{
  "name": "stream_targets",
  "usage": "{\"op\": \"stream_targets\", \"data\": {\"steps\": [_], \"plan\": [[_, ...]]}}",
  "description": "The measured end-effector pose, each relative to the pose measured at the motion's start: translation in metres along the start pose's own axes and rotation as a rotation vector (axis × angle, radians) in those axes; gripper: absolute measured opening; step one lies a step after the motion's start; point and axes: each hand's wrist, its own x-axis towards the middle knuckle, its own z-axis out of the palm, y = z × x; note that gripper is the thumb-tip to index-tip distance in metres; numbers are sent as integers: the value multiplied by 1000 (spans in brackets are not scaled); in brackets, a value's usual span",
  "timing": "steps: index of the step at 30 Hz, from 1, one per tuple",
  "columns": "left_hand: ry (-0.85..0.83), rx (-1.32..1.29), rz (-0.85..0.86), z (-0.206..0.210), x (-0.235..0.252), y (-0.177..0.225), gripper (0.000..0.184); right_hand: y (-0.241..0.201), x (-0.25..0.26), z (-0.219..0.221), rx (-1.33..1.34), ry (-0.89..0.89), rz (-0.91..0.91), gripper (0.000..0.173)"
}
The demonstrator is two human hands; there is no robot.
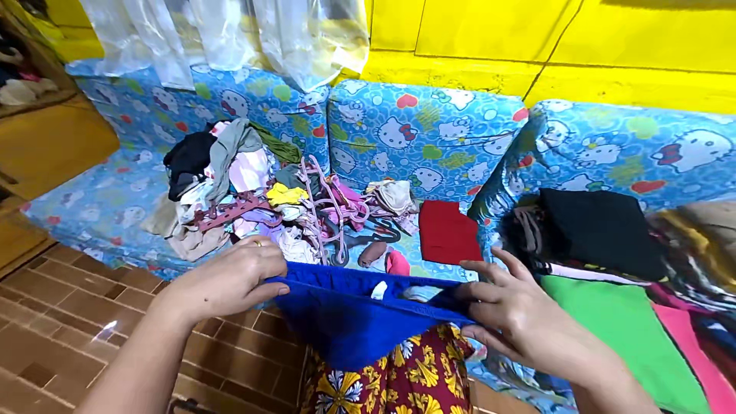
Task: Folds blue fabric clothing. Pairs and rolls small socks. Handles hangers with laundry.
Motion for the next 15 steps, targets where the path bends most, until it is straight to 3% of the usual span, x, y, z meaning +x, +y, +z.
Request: {"op": "stream_targets", "data": {"steps": [5,8,11,13,15], "plan": [[-15,114,-75,4,8,2,36,-38,7,-2,313,-189,-222,54],[-76,124,-105,5,11,-2,36,-52,6,0,48,-155,-47,35],[-54,184,-83,9,10,-1,39,-34,1,0,-148,-20,113,30],[-25,204,-68,11,11,3,38,-24,-5,-6,39,21,14,36],[-7,199,-67,12,12,4,38,-19,-5,-10,473,24,-98,40]]}}
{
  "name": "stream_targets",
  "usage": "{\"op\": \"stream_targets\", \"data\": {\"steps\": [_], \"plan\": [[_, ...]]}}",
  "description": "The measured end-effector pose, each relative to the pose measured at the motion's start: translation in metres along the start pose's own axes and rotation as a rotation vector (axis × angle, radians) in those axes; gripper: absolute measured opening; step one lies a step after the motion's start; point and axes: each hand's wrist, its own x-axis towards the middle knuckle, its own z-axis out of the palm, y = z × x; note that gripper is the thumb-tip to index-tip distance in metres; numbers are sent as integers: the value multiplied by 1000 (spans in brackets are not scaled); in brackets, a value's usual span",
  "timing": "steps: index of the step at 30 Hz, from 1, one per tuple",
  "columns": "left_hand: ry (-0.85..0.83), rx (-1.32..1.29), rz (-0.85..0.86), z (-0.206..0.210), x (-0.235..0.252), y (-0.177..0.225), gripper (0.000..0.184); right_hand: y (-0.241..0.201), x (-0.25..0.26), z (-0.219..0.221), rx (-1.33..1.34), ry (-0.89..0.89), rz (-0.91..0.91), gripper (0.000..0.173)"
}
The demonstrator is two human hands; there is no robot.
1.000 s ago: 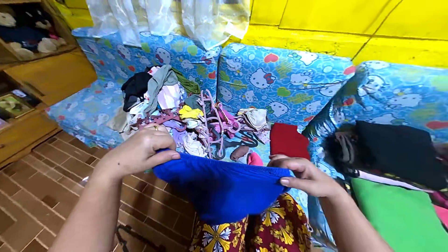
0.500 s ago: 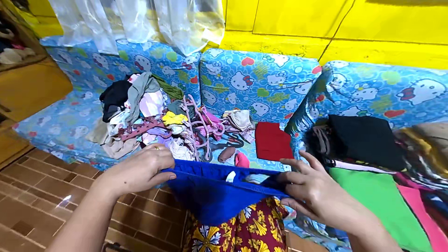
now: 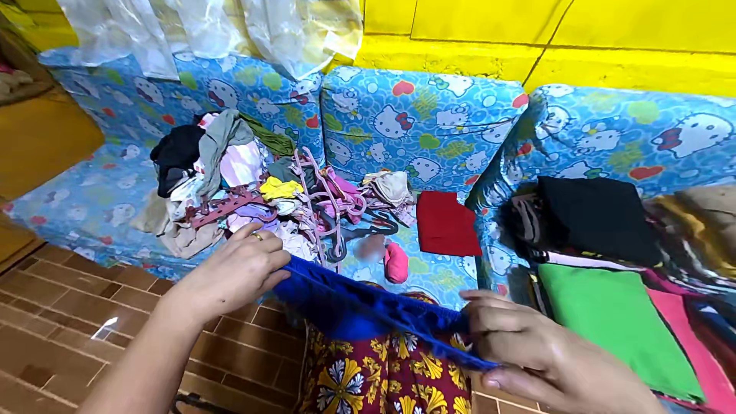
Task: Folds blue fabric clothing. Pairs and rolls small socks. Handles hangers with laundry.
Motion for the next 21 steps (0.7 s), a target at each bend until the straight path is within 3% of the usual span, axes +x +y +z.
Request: {"op": "stream_targets", "data": {"steps": [2,4,7,9,12,15,18,21], "plan": [[5,-47,-2,0,2,0,37,5,1,-1,227,58,11,34],[-29,-117,-29,-1,5,1,34,18,1,-2,230,153,91,28],[-58,-128,-110,0,14,0,28,46,-1,3,-18,261,214,25],[31,-73,-142,1,18,0,25,53,2,9,-335,329,222,18],[242,39,-160,-9,9,13,25,44,-1,11,-643,436,117,11],[302,69,-198,-18,-18,42,26,30,-20,18,-666,431,4,6],[152,-27,-222,2,-52,76,16,22,-47,53,-598,286,-3,12],[-176,-263,-246,39,-77,103,12,24,-78,104,-458,43,33,21]]}}
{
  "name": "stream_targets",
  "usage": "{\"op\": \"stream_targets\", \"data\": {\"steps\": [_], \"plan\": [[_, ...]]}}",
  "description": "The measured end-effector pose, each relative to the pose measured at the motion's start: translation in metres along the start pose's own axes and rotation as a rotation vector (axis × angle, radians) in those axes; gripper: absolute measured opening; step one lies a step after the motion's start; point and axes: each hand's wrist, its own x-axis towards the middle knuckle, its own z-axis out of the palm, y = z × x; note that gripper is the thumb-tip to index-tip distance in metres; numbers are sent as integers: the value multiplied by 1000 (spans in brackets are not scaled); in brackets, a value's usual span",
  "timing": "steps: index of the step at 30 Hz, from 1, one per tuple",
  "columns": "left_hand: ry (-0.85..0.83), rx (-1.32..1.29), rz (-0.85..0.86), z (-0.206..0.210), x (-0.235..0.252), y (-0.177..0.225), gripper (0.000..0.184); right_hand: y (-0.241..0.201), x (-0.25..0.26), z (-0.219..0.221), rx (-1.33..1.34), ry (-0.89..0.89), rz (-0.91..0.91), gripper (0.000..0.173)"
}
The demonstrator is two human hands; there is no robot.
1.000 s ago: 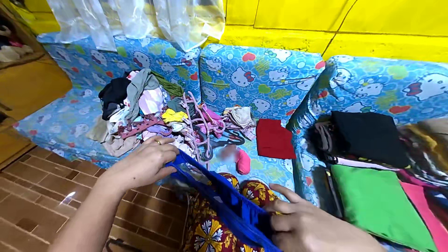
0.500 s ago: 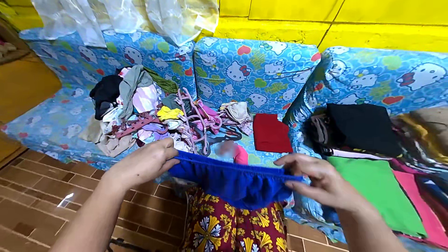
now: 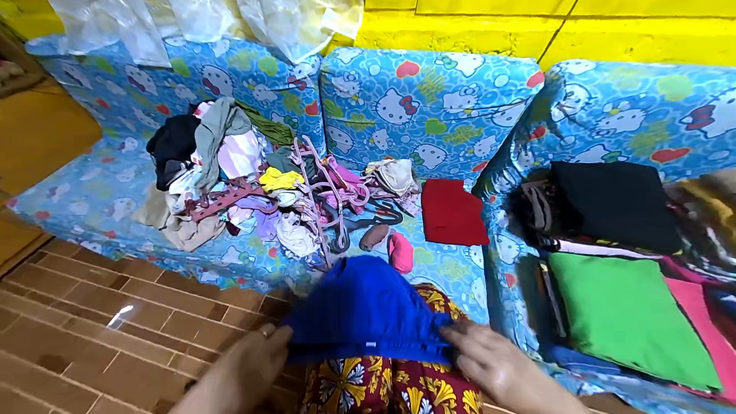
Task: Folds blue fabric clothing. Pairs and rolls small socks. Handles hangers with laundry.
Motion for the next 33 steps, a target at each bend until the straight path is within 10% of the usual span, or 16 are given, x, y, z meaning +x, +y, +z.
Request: {"op": "stream_targets", "data": {"steps": [5,8,12,17,20,29,33], "plan": [[45,-62,225,89,-28,-33,10,-5,-25,45,305,-170,49,39],[13,-477,42,95,-27,-45,7,10,-13,56,791,-101,284,50],[42,-971,-472,94,-8,-46,23,23,16,63,1138,-60,832,18],[206,-1024,-865,121,32,-54,24,39,46,78,900,-200,1123,14],[33,-888,-903,140,43,-68,32,36,62,75,569,-418,1061,24],[81,-312,-63,148,49,-11,65,-39,54,115,131,-306,424,69],[212,-199,9,176,59,-8,50,-50,50,150,-65,-217,402,47]]}}
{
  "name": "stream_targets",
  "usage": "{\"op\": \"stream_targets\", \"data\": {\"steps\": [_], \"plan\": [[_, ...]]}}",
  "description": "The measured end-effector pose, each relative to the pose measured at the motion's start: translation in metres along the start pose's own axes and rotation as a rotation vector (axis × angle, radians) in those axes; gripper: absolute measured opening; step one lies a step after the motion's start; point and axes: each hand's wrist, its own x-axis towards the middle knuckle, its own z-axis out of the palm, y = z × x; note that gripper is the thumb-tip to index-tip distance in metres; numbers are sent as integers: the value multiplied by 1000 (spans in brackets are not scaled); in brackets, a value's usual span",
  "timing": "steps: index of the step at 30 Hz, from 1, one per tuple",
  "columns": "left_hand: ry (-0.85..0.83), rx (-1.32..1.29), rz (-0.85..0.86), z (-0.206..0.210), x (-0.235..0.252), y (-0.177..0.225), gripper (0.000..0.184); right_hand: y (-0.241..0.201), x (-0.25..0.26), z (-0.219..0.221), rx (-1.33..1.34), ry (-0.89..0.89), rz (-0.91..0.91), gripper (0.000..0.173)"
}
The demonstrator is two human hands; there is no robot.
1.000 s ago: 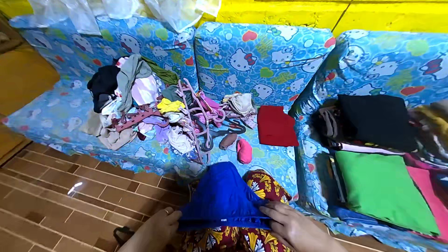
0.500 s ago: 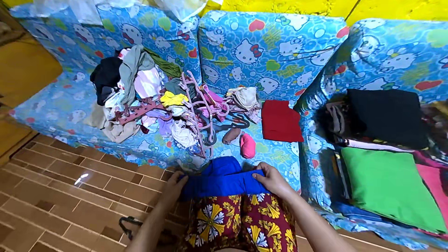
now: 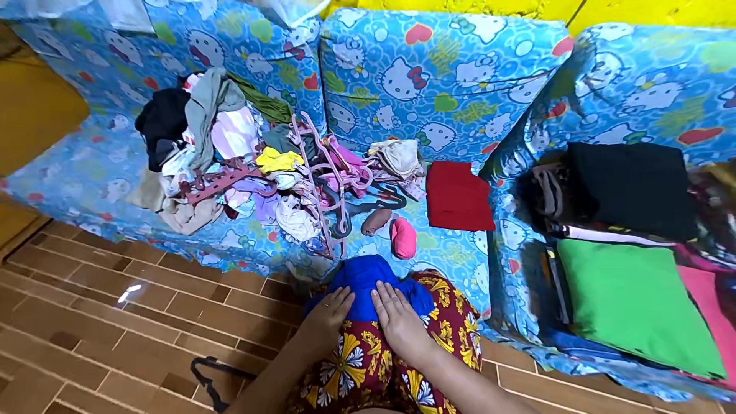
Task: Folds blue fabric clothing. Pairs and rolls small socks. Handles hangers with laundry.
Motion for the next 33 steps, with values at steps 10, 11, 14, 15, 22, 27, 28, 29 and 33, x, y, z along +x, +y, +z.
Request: {"op": "stream_targets", "data": {"steps": [10,11,14,15,22,27,28,29,33], "plan": [[-525,-350,-480,-74,69,-30,39,69,87,-76,607,-688,174,22],[-521,-417,-527,-65,71,-42,39,80,91,-65,724,-640,218,20],[-603,-438,-733,-44,77,-57,42,97,97,-37,857,-588,428,18],[-628,-386,-792,-42,79,-54,46,96,98,-35,764,-603,480,21],[147,35,-173,-15,45,6,35,14,45,-21,53,190,133,40],[-570,-21,-465,-21,76,22,66,-9,50,-12,26,-341,279,57],[-665,-14,-529,-27,86,20,70,-6,57,-14,15,-397,319,58],[-722,2,-563,-29,91,17,74,-3,64,-18,-2,-471,352,58],[-805,0,-611,-43,109,15,81,6,90,-38,-44,-702,428,58]]}}
